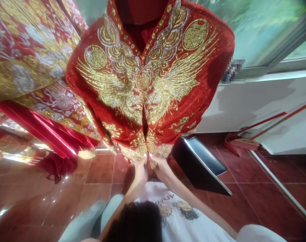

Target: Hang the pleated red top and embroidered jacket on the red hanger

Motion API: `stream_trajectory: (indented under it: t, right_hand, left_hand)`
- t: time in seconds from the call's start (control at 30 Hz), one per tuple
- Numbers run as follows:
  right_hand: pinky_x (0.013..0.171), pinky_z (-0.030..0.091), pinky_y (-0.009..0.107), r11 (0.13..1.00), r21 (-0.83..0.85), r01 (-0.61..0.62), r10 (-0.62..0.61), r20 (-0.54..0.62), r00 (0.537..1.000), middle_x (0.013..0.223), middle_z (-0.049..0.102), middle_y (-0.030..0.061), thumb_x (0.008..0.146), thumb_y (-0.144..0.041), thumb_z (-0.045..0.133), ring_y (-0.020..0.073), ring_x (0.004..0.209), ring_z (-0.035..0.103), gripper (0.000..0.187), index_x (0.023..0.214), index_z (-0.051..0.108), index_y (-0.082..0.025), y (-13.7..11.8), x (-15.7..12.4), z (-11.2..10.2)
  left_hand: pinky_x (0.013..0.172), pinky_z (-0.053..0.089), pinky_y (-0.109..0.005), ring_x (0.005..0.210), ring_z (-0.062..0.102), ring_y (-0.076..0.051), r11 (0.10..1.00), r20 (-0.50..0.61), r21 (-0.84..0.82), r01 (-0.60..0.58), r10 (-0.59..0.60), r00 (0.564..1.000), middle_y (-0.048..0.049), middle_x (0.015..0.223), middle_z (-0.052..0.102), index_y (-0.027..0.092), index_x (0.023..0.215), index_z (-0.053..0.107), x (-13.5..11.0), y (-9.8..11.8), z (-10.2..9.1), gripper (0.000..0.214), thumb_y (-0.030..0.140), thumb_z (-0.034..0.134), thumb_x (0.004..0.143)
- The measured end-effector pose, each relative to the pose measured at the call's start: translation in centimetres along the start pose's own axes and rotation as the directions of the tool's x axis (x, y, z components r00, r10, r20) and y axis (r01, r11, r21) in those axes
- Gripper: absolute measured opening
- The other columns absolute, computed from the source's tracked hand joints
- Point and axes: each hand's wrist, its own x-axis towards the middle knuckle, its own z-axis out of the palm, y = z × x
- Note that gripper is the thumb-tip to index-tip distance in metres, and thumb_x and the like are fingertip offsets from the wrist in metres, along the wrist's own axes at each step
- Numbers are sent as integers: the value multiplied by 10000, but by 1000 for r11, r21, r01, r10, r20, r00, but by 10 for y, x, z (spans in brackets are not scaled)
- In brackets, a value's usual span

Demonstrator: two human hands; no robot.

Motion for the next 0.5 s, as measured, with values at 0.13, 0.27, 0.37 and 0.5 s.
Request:
stream_trajectory:
  t: [0.13,0.27,0.37,0.5]
  right_hand:
    - [539,495,283,998,-30,-54,55,37,998,538,601,27,632,-346,772,186,600,616,248,653,615,-155,5,10,-4]
    - [601,519,275,999,-19,-50,50,30,998,606,636,38,625,-350,781,174,646,626,263,672,608,-158,8,16,-5]
    - [613,518,261,994,-27,-107,108,40,993,630,641,37,641,-333,763,156,651,624,236,673,604,-163,12,13,-10]
    - [545,488,250,964,-79,-255,260,67,963,587,613,28,588,-233,768,133,565,586,189,647,607,-155,18,2,-15]
  left_hand:
    - [879,518,-302,934,685,-203,1000,-20,11,-2,2,1000,-12,861,729,229,956,677,-3,-5,-4,370,210,815,613]
    - [853,529,-317,886,696,-211,999,-23,31,-15,15,1000,-36,858,731,207,954,669,0,-6,-7,370,221,805,610]
    - [844,528,-311,851,693,-200,995,-44,76,-57,61,997,-36,819,722,183,888,664,4,-6,-10,321,236,800,602]
    - [774,526,-284,739,671,-167,985,-98,161,-66,82,992,-10,699,687,180,758,629,9,-6,-17,195,240,773,641]
